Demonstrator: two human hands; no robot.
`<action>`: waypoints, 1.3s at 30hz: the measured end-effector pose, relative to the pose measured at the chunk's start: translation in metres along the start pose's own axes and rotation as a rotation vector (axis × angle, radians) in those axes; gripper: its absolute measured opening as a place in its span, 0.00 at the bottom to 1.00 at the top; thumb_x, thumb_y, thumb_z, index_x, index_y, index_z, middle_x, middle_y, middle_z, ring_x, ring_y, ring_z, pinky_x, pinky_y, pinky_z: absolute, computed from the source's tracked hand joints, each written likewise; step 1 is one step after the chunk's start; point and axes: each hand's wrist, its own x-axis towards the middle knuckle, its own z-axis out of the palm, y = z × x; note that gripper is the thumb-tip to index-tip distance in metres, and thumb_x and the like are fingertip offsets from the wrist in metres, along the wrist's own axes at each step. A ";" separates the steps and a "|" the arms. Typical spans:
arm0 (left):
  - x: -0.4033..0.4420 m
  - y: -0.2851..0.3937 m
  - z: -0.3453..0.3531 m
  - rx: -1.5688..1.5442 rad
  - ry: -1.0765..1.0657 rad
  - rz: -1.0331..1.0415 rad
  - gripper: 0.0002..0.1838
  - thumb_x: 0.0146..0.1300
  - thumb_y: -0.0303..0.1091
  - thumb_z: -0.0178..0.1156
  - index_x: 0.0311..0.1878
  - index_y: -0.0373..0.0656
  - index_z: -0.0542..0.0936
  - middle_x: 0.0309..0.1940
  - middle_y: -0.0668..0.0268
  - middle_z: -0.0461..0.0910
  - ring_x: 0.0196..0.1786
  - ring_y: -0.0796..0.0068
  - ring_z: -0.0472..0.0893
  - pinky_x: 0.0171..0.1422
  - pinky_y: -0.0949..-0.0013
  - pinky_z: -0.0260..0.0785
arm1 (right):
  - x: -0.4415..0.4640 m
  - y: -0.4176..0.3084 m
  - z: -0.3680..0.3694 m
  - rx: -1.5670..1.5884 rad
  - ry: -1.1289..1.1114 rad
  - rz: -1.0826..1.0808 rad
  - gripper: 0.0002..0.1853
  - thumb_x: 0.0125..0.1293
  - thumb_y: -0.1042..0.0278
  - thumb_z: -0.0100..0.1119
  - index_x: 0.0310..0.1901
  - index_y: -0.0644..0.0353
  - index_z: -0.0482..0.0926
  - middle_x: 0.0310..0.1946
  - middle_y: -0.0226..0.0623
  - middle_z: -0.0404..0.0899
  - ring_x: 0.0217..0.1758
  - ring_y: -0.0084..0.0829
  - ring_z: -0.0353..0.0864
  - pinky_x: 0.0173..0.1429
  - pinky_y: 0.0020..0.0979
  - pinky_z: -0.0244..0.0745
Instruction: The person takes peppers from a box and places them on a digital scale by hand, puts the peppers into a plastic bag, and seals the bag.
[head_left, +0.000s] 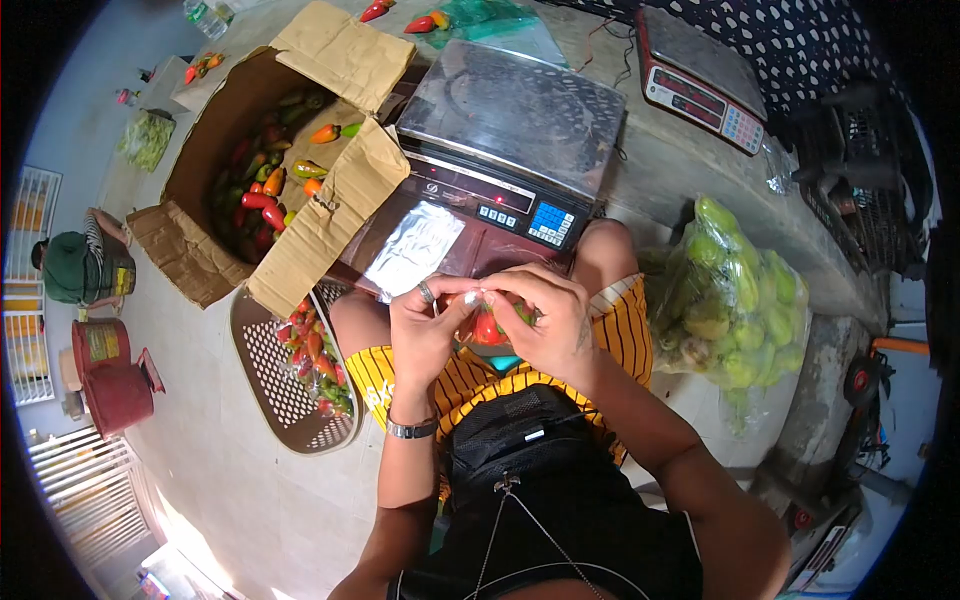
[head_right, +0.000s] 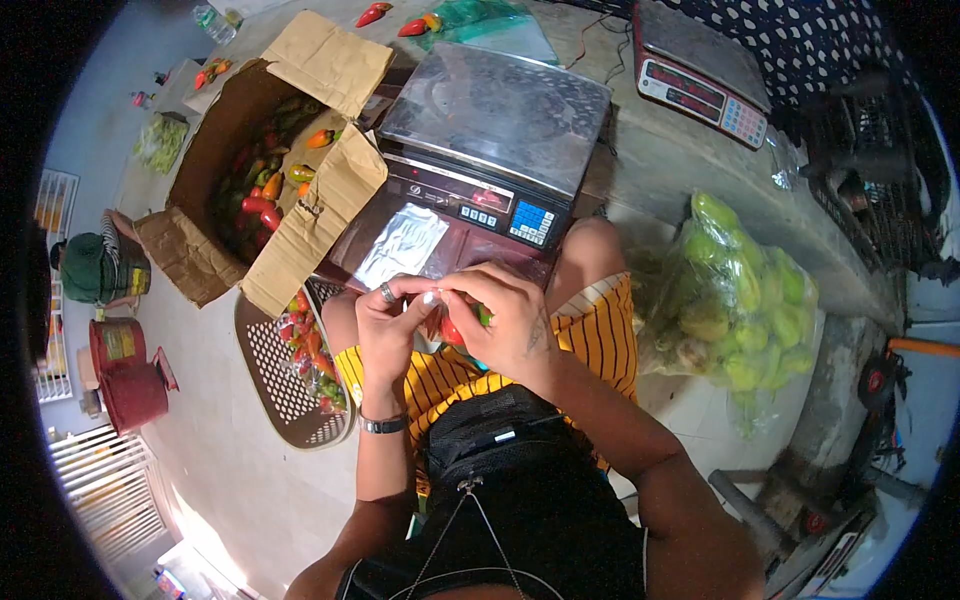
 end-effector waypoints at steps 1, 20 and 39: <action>-0.001 0.000 0.003 0.036 0.029 0.012 0.04 0.69 0.21 0.68 0.45 0.33 0.87 0.31 0.72 0.84 0.30 0.87 0.77 0.32 0.81 0.67 | 0.000 -0.002 0.001 0.034 -0.005 0.061 0.07 0.64 0.77 0.69 0.44 0.65 0.87 0.38 0.40 0.86 0.40 0.37 0.88 0.44 0.34 0.82; -0.004 0.002 -0.003 -0.264 -0.302 0.010 0.06 0.61 0.18 0.73 0.41 0.33 0.88 0.38 0.63 0.88 0.42 0.76 0.84 0.51 0.72 0.77 | 0.004 0.041 -0.010 1.235 -0.493 0.486 0.17 0.58 0.85 0.71 0.48 0.59 0.82 0.62 0.36 0.72 0.67 0.29 0.74 0.67 0.30 0.73; 0.001 -0.003 0.008 0.380 -0.062 0.065 0.04 0.69 0.23 0.59 0.44 0.33 0.78 0.39 0.59 0.80 0.40 0.68 0.82 0.47 0.66 0.74 | -0.009 0.052 0.008 0.766 -0.090 0.618 0.12 0.64 0.76 0.73 0.46 0.61 0.79 0.41 0.32 0.83 0.44 0.22 0.83 0.51 0.26 0.77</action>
